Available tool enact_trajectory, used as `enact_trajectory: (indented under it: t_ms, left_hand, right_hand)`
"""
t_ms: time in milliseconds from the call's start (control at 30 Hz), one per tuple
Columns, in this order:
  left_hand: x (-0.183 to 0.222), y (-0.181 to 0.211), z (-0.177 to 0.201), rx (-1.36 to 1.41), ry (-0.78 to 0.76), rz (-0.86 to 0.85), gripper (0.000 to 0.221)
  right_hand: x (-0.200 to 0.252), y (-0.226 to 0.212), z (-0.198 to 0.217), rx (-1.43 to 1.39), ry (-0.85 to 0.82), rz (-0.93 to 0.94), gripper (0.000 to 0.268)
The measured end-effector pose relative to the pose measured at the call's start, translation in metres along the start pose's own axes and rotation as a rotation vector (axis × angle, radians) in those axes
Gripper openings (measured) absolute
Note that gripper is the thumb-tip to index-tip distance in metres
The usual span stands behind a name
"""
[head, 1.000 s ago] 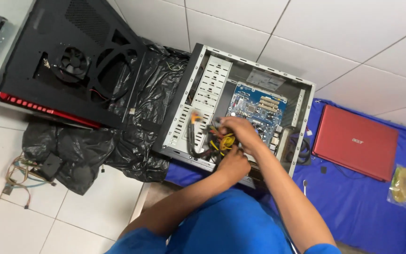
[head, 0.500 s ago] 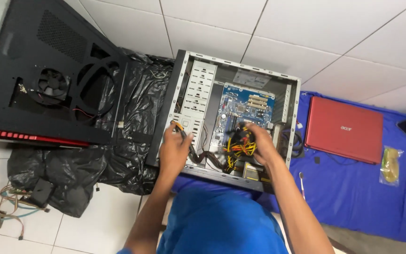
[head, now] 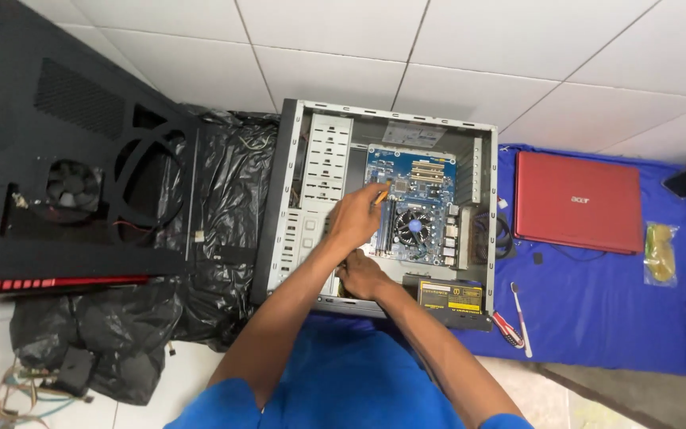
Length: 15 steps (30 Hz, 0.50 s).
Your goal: Installing and wiring components inside a desktop PC case, including the power supply and motherboard connections.
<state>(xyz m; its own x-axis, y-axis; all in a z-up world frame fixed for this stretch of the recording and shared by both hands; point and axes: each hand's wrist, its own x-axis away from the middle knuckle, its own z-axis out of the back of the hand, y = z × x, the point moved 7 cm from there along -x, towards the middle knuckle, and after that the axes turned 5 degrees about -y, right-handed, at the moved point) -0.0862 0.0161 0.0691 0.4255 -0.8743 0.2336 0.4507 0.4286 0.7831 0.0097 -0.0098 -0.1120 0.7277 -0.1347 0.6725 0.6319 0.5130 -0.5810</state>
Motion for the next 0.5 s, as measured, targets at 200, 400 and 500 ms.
enact_trajectory:
  t_ms: [200,400,500]
  left_hand:
    - [-0.015,-0.008,-0.01,0.069,-0.01,-0.044,0.042]
    - [-0.028,-0.039,-0.036,-0.027,-0.087,0.188,0.037]
    - [-0.028,-0.044,-0.041,0.014,-0.116,0.275,0.043]
  right_hand:
    - [0.024,-0.021,0.022,-0.123,-0.201,-0.005,0.064]
    - [-0.015,0.038,-0.021,0.397,0.013,-0.025,0.028]
    - [-0.047,0.066,-0.044,0.138,0.061,-0.178,0.03]
